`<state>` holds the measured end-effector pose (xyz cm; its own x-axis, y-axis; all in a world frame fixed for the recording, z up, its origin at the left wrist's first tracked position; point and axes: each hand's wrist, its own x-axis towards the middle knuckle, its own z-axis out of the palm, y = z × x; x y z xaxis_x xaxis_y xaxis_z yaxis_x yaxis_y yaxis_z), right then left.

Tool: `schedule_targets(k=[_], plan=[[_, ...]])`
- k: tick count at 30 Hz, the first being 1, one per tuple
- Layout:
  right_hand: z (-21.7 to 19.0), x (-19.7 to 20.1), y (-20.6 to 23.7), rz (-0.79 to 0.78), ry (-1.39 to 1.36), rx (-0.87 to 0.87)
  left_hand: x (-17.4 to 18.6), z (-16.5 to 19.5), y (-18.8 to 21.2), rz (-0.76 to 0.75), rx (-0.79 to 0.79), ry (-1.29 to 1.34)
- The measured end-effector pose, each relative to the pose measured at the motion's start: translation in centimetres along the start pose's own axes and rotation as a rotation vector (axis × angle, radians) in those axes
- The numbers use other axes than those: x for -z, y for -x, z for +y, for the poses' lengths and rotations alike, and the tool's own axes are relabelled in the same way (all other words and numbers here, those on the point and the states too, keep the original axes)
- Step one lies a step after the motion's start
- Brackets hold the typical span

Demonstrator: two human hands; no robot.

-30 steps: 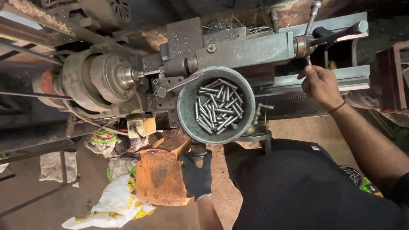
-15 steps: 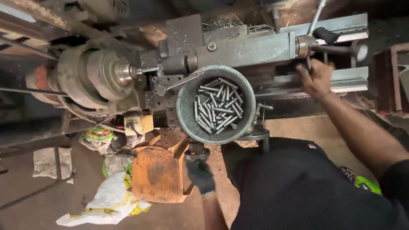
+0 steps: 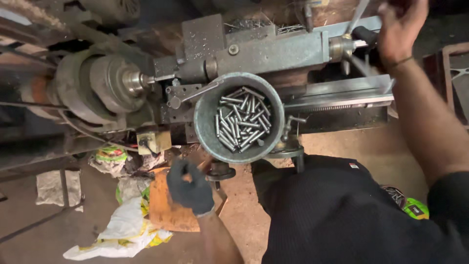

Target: The person operates a lathe machine to machine metal pins. They adjust the workpiece in the chuck, turn the handwheels to feed the cutting tool, and place finished pins into a metal bowl.

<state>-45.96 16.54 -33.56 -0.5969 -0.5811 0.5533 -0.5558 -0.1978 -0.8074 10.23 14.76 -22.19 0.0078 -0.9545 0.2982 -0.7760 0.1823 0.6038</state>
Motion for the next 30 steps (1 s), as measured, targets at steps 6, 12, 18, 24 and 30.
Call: schedule_targets(k=[6, 12, 18, 24, 30], plan=[[-4.9, -1.2, 2.4, -0.432, 0.073, 0.091, -1.8, 11.6, -8.6, -0.334, -0.974, -0.451], [-6.6, -1.3, 1.5, -0.334, 0.45, 0.472, -5.5, 13.8, -11.8, -0.591, -1.188, -0.505], [-5.3, -1.1, 2.1, -0.334, 0.418, 0.46, -6.0, 13.1, -12.4, -0.717, -1.204, -0.443], [-5.6, -1.2, 2.4, -0.375, 0.366, 0.368, -6.4, 13.4, -11.4, -0.7, -1.24, -0.354], [-5.9, -1.3, 2.5, -0.383, 0.377, 0.326, -6.4, 13.6, -11.6, -0.76, -1.151, -0.109]])
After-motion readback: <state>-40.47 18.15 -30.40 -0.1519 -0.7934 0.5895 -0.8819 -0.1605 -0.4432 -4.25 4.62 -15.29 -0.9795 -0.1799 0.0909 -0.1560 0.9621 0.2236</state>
